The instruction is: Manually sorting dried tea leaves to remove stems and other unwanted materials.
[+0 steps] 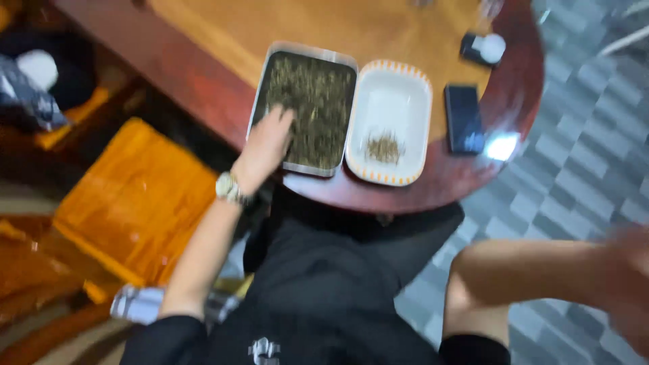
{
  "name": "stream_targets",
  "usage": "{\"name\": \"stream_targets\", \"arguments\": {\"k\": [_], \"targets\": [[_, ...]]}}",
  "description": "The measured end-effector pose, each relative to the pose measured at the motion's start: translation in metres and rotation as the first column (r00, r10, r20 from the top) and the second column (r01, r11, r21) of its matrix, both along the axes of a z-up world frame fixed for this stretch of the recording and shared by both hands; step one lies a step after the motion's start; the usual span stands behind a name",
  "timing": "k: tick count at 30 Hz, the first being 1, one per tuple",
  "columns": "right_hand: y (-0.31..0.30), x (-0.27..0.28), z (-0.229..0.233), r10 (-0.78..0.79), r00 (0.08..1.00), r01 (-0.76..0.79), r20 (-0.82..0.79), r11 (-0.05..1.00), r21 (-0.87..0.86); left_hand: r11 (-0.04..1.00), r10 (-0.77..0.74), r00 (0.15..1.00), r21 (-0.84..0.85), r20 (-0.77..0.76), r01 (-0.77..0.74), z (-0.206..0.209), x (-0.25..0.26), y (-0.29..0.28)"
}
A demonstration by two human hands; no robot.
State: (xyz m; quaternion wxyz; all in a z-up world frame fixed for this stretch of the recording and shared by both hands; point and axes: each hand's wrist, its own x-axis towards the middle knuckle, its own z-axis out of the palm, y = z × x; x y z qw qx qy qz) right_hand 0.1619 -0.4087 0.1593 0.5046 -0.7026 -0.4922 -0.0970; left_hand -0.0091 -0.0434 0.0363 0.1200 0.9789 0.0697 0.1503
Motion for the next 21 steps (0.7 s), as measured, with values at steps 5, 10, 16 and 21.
{"name": "stream_targets", "arguments": {"k": [5, 10, 16, 21], "targets": [[0.052, -0.010, 0.008, 0.002, 1.000, 0.000, 0.024, 0.995, -0.097, 0.996, 0.004, 0.992, -0.092, -0.127, -0.015, 0.001, 0.000, 0.007], [0.169, -0.050, -0.037, 0.166, 0.982, -0.140, 0.094, 0.961, -0.238, 0.997, 0.039, 0.977, -0.050, -0.208, -0.051, -0.004, 0.005, 0.006], [0.218, -0.050, -0.123, 0.212, 0.880, 0.201, 0.426, 0.646, -0.736, 0.990, 0.026, 0.989, -0.133, -0.145, -0.045, 0.009, -0.003, -0.001], [0.219, -0.045, -0.129, 0.182, 0.903, 0.151, 0.389, 0.713, -0.684, 0.936, -0.006, 0.992, -0.349, -0.129, -0.039, 0.030, -0.008, -0.006]]}}
